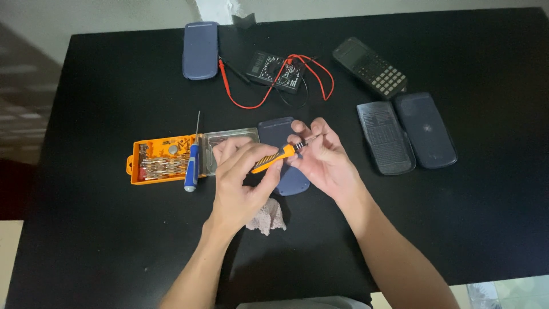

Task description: Repairing and cleaning scientific calculators using a screwdriver and a cloth on a workbench.

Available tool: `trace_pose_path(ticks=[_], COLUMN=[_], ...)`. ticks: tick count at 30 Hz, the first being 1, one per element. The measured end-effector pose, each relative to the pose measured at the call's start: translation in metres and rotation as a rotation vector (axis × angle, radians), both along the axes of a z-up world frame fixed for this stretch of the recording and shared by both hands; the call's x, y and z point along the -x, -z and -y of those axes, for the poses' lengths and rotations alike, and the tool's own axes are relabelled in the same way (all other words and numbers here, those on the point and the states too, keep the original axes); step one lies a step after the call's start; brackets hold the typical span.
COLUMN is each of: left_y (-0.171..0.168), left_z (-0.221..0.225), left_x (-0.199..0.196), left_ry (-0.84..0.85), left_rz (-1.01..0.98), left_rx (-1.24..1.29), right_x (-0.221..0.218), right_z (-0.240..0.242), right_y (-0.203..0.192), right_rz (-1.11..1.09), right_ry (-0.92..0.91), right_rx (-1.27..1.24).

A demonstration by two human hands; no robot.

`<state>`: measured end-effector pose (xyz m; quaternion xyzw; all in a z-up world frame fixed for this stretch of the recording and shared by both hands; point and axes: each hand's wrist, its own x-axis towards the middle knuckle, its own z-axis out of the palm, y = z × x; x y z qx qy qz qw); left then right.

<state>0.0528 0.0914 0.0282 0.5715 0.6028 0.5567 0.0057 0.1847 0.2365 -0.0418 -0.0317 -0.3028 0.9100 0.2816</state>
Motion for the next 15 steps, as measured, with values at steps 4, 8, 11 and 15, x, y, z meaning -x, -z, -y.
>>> trace_pose_path(ticks=[4, 8, 11, 15], left_y=[-0.0042, -0.0066, -0.0029, -0.0033], left_z=[0.0009, 0.0018, 0.0010, 0.0013], left_x=[0.0000, -0.0005, -0.0002, 0.0012], left_ry=[0.000, 0.010, 0.006, 0.009], left_rz=[-0.003, 0.010, 0.004, 0.011], left_rx=[0.001, 0.001, -0.004, 0.000], right_x=[0.0002, 0.0001, 0.0007, 0.0007], right_z=[0.0005, -0.0005, -0.0006, 0.0010], right_y=[0.0020, 0.0038, 0.0031, 0.0004], right_rz=[0.008, 0.002, -0.004, -0.002], right_ry=[0.004, 0.002, -0.005, -0.003], right_rx=[-0.007, -0.009, -0.017, -0.031])
